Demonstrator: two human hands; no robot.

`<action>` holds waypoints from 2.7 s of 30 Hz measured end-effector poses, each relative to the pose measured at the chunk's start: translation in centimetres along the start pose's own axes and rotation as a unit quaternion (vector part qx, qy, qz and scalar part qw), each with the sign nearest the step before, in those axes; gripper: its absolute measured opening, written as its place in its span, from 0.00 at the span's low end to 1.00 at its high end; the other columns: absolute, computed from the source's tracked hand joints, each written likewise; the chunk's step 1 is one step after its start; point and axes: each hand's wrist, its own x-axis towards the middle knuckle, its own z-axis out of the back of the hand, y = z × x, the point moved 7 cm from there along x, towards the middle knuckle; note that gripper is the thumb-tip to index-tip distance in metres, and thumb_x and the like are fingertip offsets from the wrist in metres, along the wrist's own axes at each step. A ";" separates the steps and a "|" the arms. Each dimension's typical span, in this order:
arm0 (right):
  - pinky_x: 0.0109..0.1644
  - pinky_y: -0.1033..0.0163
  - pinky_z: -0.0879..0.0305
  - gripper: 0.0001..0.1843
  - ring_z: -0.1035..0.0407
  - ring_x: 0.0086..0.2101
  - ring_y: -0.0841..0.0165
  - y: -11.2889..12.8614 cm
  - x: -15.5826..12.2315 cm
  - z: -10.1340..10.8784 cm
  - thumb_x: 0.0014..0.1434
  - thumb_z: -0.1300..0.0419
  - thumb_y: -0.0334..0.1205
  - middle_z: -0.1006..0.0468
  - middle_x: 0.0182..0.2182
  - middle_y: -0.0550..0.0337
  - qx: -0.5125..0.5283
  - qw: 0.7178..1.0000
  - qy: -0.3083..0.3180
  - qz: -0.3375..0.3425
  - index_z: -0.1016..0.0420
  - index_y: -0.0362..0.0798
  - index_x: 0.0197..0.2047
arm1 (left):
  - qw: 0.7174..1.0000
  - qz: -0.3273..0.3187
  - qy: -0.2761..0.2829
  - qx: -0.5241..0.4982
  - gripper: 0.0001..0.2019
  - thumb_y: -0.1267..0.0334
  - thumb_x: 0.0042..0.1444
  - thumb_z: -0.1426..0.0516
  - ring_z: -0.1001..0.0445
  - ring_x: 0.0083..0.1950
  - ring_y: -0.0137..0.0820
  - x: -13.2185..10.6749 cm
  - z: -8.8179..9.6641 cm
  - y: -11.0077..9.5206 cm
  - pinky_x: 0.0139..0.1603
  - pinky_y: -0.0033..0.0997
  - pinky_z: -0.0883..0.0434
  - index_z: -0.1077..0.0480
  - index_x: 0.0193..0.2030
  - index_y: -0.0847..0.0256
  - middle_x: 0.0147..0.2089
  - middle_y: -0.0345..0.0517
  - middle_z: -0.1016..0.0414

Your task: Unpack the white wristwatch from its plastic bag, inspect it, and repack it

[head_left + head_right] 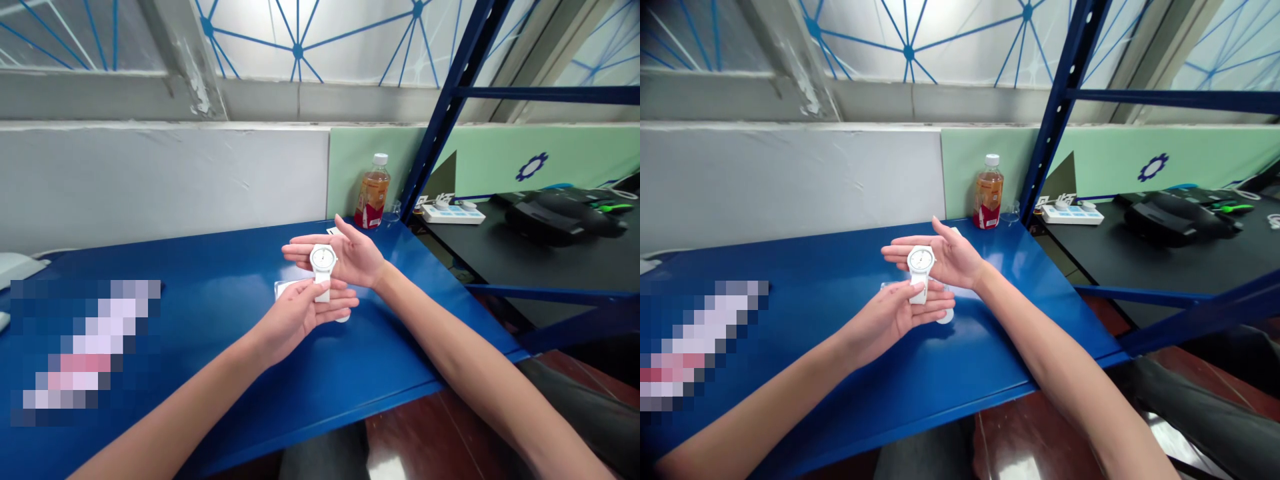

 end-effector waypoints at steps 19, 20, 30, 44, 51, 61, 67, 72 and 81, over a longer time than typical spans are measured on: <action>0.66 0.50 0.45 0.41 0.35 0.59 0.57 0.5 -0.4 -0.5 0.65 0.64 0.64 0.29 0.59 0.40 -0.010 1.000 0.009 0.026 0.31 0.39 0.57 | 0.997 0.047 -0.043 -0.045 0.12 0.68 0.69 0.51 0.18 0.43 0.40 -0.4 0.2 0.4 0.49 0.38 0.23 0.27 0.43 0.73 0.40 0.62 0.18; 0.65 0.50 0.45 0.41 0.35 0.60 0.56 0.4 -0.4 -0.4 0.64 0.63 0.65 0.30 0.59 0.40 -0.016 1.000 0.003 0.017 0.31 0.39 0.57 | 0.996 0.053 -0.036 -0.054 0.13 0.67 0.69 0.51 0.18 0.43 0.40 -0.4 0.2 0.5 0.49 0.39 0.23 0.27 0.44 0.73 0.41 0.62 0.18; 0.65 0.49 0.44 0.39 0.34 0.59 0.56 0.5 -0.4 -1.1 0.64 0.61 0.65 0.27 0.58 0.43 -0.030 0.999 0.010 0.035 0.30 0.40 0.55 | 0.999 0.020 -0.030 -0.010 0.11 0.64 0.68 0.48 0.18 0.45 0.43 -0.4 0.3 0.3 0.51 0.42 0.25 0.29 0.46 0.71 0.43 0.62 0.19; 0.27 0.65 0.37 0.28 0.33 0.24 0.71 1.5 -2.5 1.8 0.63 0.47 0.59 0.24 0.25 0.59 -0.398 0.888 -0.174 0.148 0.26 0.44 0.52 | 0.797 -0.284 -0.205 0.492 0.15 0.59 0.65 0.47 0.27 0.57 0.45 -2.2 3.1 -5.9 0.59 0.41 0.33 0.28 0.56 0.57 0.54 0.50 0.23; 0.25 0.66 0.38 0.21 0.35 0.23 0.73 0.9 -4.1 2.7 0.59 0.39 0.54 0.24 0.26 0.59 -0.441 0.863 -0.198 0.143 0.18 0.45 0.42 | 0.687 -0.295 -0.163 0.644 0.22 0.68 0.65 0.53 0.39 0.69 0.43 -1.4 2.5 -4.2 0.68 0.47 0.42 0.35 0.64 0.63 0.68 0.55 0.36; 0.28 0.64 0.36 0.13 0.34 0.23 0.72 1.7 -4.6 4.8 0.56 0.38 0.42 0.23 0.28 0.59 -0.475 0.843 -0.214 0.133 0.19 0.44 0.41 | 0.680 -0.237 -0.063 0.691 0.32 0.53 0.63 0.45 0.49 0.73 0.46 -0.9 2.4 -4.0 0.70 0.49 0.49 0.46 0.71 0.63 0.72 0.59 0.45; 0.33 0.63 0.38 0.13 0.31 0.29 0.68 3.3 -5.4 4.7 0.53 0.45 0.33 0.19 0.32 0.57 -0.624 0.721 -0.261 0.151 0.18 0.46 0.34 | 0.737 -0.182 0.007 0.651 0.30 0.48 0.56 0.38 0.43 0.70 0.52 -0.7 4.1 -2.9 0.68 0.51 0.48 0.34 0.63 0.58 0.66 0.57 0.34; 0.29 0.62 0.45 0.11 0.36 0.24 0.67 4.2 -6.2 5.4 0.49 0.43 0.34 0.24 0.21 0.59 -0.715 0.608 -0.335 0.081 0.18 0.48 0.30 | 0.738 -0.207 -0.032 0.642 0.28 0.50 0.59 0.40 0.39 0.67 0.49 -0.6 4.9 -2.4 0.67 0.49 0.45 0.35 0.64 0.57 0.65 0.55 0.33; 0.31 0.63 0.38 0.14 0.31 0.27 0.68 1.8 -5.1 4.7 0.58 0.41 0.43 0.20 0.28 0.57 -0.618 0.743 -0.245 0.080 0.19 0.45 0.42 | 0.706 -0.253 -0.081 0.656 0.27 0.52 0.63 0.43 0.37 0.66 0.49 -1.5 4.8 -3.4 0.66 0.51 0.43 0.38 0.66 0.59 0.65 0.56 0.33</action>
